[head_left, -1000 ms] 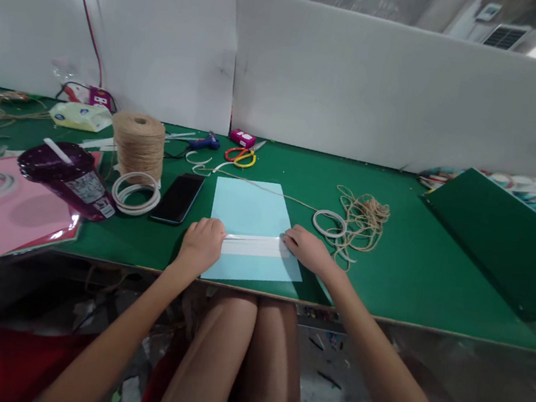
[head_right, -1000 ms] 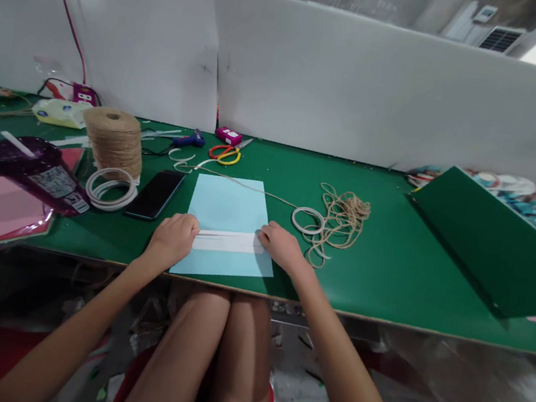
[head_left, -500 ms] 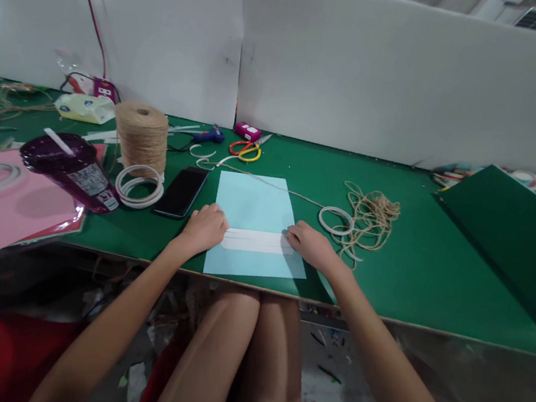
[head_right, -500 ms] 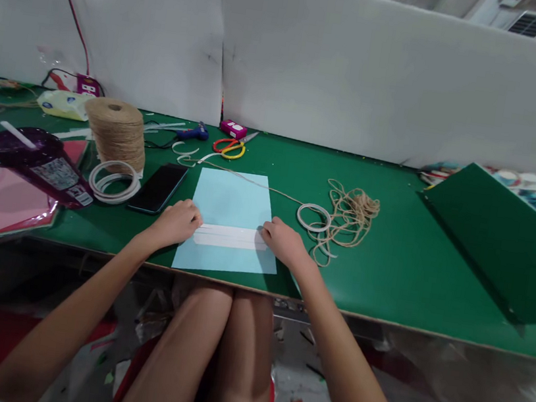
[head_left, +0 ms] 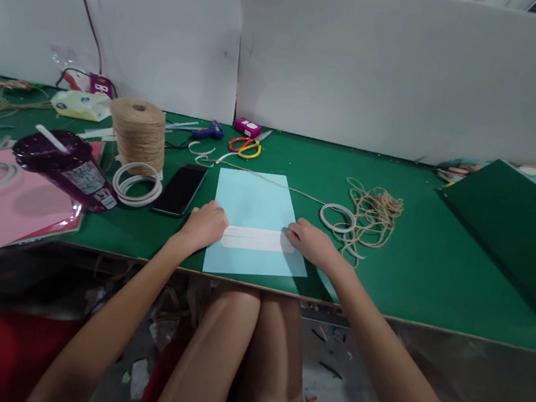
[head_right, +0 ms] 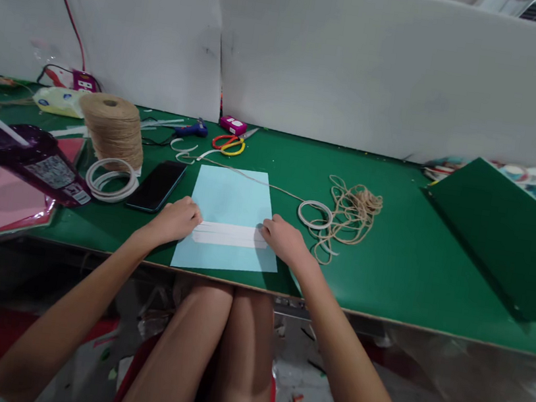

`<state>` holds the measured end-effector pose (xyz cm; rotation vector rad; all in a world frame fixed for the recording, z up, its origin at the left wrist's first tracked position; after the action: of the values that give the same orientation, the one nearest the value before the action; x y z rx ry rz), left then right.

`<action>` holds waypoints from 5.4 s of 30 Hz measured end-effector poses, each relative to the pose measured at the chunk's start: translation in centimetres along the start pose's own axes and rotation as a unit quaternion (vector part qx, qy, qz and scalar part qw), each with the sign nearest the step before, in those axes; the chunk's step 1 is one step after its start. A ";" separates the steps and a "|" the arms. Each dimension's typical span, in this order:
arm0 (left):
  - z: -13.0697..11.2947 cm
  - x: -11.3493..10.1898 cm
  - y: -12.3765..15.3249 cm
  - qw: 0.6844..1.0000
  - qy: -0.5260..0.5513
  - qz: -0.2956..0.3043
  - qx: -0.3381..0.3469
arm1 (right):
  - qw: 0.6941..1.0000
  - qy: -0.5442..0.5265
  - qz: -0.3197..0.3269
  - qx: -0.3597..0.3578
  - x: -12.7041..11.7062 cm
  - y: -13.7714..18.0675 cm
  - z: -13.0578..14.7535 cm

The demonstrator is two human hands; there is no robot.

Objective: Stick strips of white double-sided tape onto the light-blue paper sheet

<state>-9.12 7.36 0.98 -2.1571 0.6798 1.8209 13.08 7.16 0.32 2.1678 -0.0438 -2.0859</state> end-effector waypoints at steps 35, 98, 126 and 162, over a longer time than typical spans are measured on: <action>-6.3 1.4 2.6 0.960 -0.115 -0.149 0.207 | 0.968 -0.146 -0.053 -0.195 1.1 5.2 8.0; 0.9 2.0 0.8 0.988 -0.079 -0.094 0.092 | 0.951 -0.089 -0.264 0.137 -2.1 0.7 -8.3; -5.0 -5.9 -6.8 0.850 0.049 -0.478 0.216 | 0.850 -0.469 -0.226 -0.087 -5.2 -6.1 3.0; -1.0 -9.6 -3.3 0.776 0.030 -0.598 0.196 | 0.885 -0.398 -0.236 -0.051 -5.9 -5.2 1.0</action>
<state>-7.76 11.64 10.10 -1.6378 -0.3130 0.7990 11.43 12.95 5.55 1.1893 0.5462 -3.0180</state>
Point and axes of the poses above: each hand's wrist, its own y-axis away from the middle knuckle, its own x-axis out of the palm, z = x × y, the point moved 7 cm from there along -y, towards the middle knuckle, and after that the axes turned 15 degrees about x, right-handed, at the moved point
